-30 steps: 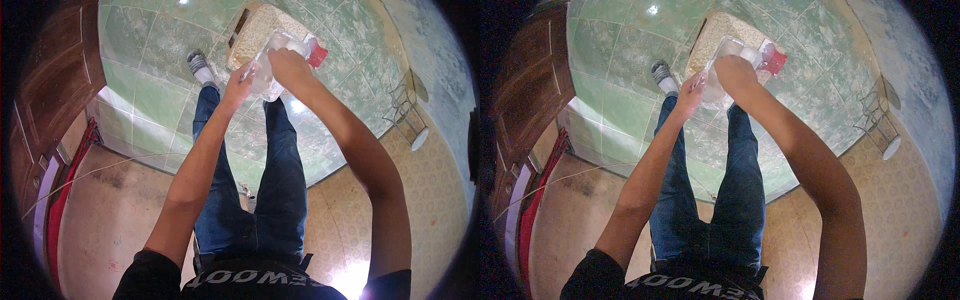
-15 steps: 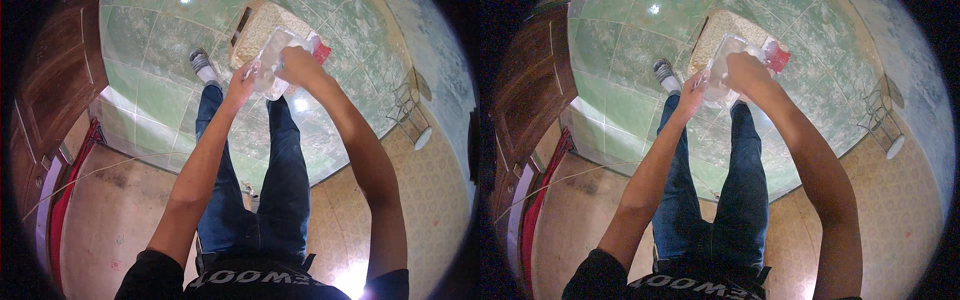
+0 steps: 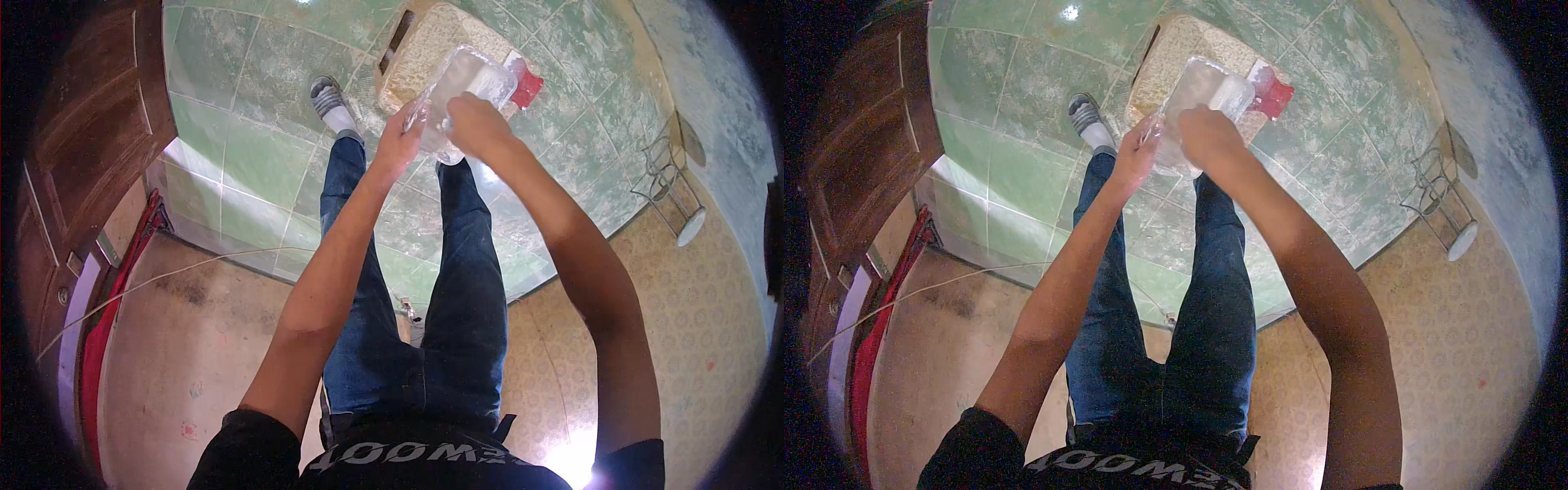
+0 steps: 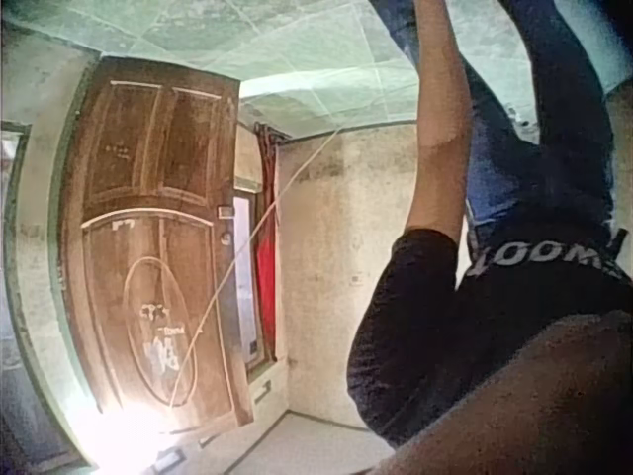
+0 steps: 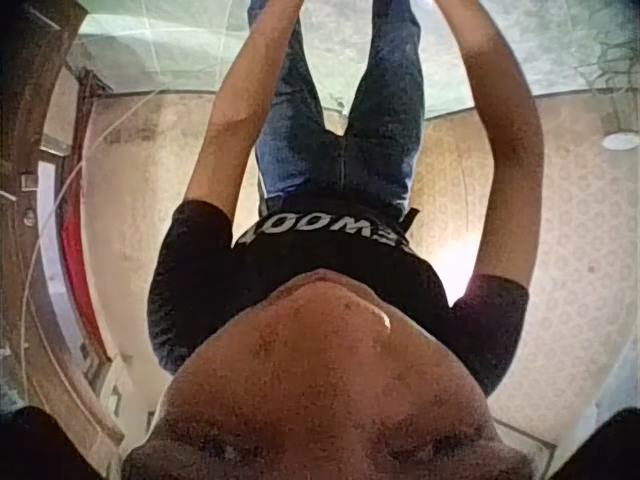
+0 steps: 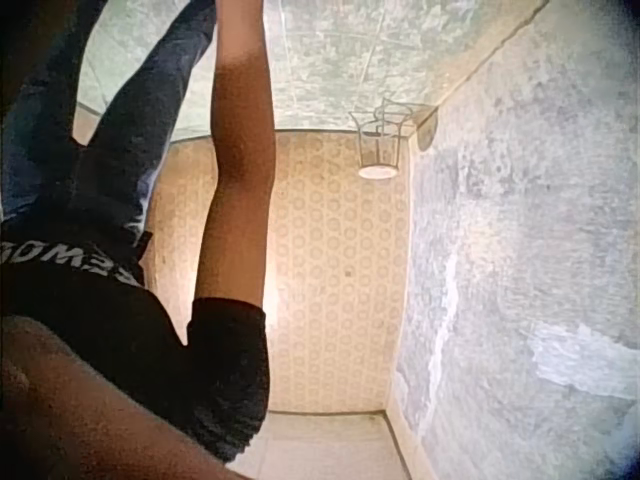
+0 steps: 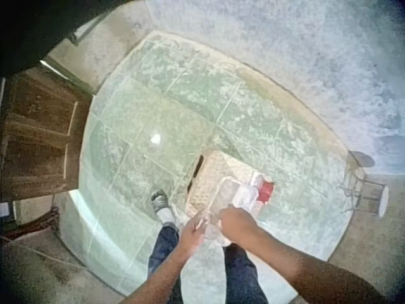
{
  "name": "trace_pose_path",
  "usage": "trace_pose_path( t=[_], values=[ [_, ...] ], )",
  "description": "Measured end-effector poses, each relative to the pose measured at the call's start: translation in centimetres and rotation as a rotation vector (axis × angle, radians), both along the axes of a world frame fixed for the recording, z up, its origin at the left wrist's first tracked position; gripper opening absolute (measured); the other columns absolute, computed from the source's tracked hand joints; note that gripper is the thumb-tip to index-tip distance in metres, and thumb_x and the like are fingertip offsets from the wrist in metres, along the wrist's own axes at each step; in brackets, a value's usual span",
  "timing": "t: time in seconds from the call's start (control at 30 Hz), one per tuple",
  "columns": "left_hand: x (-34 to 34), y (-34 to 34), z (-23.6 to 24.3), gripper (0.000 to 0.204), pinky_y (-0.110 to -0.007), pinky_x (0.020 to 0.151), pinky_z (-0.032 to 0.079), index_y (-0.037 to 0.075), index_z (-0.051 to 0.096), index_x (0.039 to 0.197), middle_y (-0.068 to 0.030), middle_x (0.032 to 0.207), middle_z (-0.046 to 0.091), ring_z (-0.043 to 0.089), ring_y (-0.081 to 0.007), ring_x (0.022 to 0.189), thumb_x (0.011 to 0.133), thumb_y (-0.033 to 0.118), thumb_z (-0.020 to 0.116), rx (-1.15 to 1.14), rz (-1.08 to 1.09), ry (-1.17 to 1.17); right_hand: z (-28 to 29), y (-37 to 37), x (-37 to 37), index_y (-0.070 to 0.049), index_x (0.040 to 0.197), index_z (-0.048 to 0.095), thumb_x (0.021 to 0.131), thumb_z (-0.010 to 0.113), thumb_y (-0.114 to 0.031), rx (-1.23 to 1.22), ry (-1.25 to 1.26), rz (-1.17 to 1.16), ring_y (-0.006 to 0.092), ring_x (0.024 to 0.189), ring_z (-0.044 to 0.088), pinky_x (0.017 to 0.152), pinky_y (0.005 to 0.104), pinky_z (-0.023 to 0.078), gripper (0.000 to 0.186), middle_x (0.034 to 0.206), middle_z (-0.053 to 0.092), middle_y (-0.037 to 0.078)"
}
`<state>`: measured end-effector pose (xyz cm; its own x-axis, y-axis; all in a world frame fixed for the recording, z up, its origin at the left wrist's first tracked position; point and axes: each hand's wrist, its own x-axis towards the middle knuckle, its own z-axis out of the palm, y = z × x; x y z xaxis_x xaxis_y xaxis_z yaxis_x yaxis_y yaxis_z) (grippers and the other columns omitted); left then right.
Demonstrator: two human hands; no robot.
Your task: The person applies wall putty to a ceiling or wall surface using a putty knife, scooping the putty from a plastic container.
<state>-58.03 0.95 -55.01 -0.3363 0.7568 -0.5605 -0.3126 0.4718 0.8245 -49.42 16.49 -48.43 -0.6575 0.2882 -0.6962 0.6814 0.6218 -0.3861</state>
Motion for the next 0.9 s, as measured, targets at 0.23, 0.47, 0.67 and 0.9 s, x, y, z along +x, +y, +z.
trace_pose_path(
  t=[0.23,0.47,0.67,0.9],
  values=[
    [-0.1,0.8,1.3,0.044,-0.030,0.106,0.033,-0.003,0.046,0.136,-0.0133,0.132,0.054,0.048,-0.0184,0.123,0.101,0.024,0.047,-0.015,0.017,-0.009,2.6,2.7,0.0,0.006,0.097,0.063,0.084,0.056,-0.012,0.168,-0.025,-0.289,0.0451,0.091,0.064,0.080,0.0503,0.052,0.023,0.107,0.060,0.028],
    [-0.2,0.8,0.5,0.048,-0.033,0.111,0.028,-0.001,0.040,0.141,-0.0181,0.140,0.048,0.042,-0.0244,0.132,0.102,0.026,0.043,-0.017,-0.072,0.089,2.4,-1.0,-2.7,0.008,0.102,0.057,0.087,0.046,-0.003,0.220,0.003,-0.476,0.0481,0.086,0.063,0.079,0.0531,0.051,0.022,0.119,0.049,0.028],
    [-0.2,0.9,0.7,0.051,-0.032,0.113,0.024,-0.002,0.036,0.143,-0.0180,0.144,0.043,0.036,-0.0238,0.136,0.103,0.028,0.041,-0.003,-0.085,0.012,2.3,-4.1,-0.4,0.009,0.098,0.058,0.084,0.048,-0.001,0.130,0.071,-0.383,0.0464,0.085,0.063,0.078,0.0512,0.053,0.020,0.114,0.049,0.028],
    [-0.6,0.8,0.6,0.052,-0.032,0.113,0.024,-0.002,0.038,0.142,-0.0178,0.144,0.043,0.037,-0.0246,0.135,0.103,0.032,0.040,-0.055,-0.087,0.036,2.6,-4.2,1.5,0.008,0.102,0.059,0.084,0.050,-0.001,0.059,0.068,-0.181,0.0438,0.088,0.064,0.078,0.0470,0.054,0.022,0.110,0.054,0.029]
  ],
)
